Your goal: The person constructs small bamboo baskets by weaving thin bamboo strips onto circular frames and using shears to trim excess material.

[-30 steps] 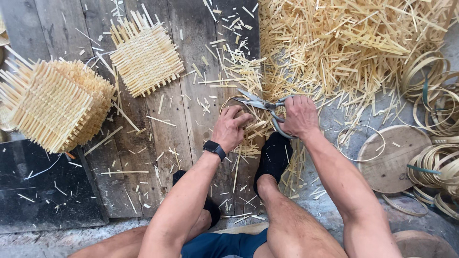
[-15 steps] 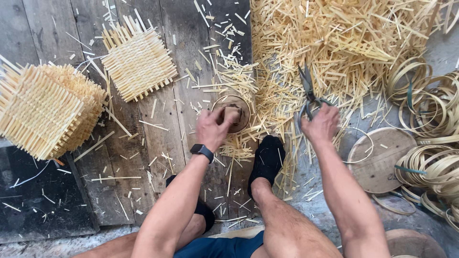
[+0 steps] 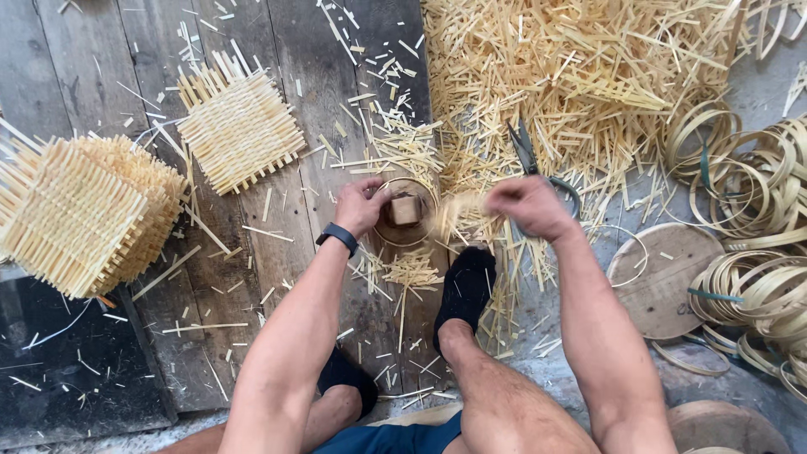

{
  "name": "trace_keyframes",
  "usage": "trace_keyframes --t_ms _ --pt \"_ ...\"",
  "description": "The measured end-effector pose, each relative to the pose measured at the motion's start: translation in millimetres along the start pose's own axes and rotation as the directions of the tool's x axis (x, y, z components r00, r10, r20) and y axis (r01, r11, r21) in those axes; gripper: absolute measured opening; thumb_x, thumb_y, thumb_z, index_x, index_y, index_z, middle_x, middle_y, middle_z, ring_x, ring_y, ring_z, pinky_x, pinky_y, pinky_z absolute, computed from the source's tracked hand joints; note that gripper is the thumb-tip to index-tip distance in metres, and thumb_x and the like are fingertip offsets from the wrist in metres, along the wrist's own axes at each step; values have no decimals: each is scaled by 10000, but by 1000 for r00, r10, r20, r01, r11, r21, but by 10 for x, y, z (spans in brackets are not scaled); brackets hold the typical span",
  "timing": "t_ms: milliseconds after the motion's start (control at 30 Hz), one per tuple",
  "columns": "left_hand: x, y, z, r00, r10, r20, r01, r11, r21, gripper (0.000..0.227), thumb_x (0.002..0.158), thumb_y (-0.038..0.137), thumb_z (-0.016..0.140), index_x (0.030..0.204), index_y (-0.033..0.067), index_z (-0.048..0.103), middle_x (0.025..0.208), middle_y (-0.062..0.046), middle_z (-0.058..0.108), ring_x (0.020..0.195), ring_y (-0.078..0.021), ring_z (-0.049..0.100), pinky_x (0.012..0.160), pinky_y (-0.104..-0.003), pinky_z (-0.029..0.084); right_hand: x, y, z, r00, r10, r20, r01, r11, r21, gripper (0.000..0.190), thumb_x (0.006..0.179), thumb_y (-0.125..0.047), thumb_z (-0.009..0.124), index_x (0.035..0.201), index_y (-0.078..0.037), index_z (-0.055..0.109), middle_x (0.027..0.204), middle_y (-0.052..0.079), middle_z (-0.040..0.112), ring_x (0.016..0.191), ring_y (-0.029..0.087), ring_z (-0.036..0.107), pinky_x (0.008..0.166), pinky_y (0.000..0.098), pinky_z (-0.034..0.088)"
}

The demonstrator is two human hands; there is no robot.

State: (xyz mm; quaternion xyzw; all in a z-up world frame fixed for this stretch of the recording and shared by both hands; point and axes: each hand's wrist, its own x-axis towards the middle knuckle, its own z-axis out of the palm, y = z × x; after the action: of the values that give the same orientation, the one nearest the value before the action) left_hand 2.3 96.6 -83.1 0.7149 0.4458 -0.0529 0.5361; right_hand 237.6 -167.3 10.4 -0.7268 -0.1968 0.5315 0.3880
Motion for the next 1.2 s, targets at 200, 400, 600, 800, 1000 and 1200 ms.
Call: trace_keyframes --t_ms 200,400,600,800,1000,1200 --pt "-89 272 107 989 -68 132 109 939 -327 289 935 194 759 1171 27 762 1019 -57 797 865 -97 695 789 -261 569 49 -13 418 922 198 -331 -17 878 478 715 876 -252 734 1484 -66 408 1234 108 665 1100 238 662 863 358 601" --pt "-270 395 156 987 16 161 60 886 -459 287 938 209 741 1184 64 770 1036 -23 787 892 -73 690 812 -243 568 302 81 927 982 40 -183 -15 990 137 297 897 -170 782 1152 -19 752 976 85 782 849 131 702 757 259 565" --pt "-326 277 337 997 -41 -69 16 943 -331 232 928 190 761 1105 45 803 962 -43 802 836 -92 699 774 -254 572 386 231 942 980 138 -141 -95 955 282 223 864 -159 821 995 20 799 815 88 769 640 124 686 577 265 579" --pt "-296 72 295 955 -293 38 240 696 -677 302 957 175 752 1175 -34 759 1031 -100 782 876 -148 695 823 -306 574 268 179 975 956 272 109 -286 795 535 282 928 -242 731 1067 4 727 857 91 755 664 153 711 575 295 604" --pt "-812 22 75 865 -299 404 496 386 -777 325 973 179 617 1240 -4 607 1101 -116 742 960 -229 746 844 -412 626 272 362 1325 928 358 101 -336 691 640 196 928 -168 724 911 21 675 829 142 734 687 244 746 587 364 653" --pt "-857 -223 302 868 -383 315 475 461 -750 254 1012 195 602 1129 -23 657 1035 -119 750 879 -240 751 719 -365 668 305 479 1527 915 395 -83 -287 781 554 224 919 -158 756 889 42 659 798 143 716 611 237 723 485 334 602"
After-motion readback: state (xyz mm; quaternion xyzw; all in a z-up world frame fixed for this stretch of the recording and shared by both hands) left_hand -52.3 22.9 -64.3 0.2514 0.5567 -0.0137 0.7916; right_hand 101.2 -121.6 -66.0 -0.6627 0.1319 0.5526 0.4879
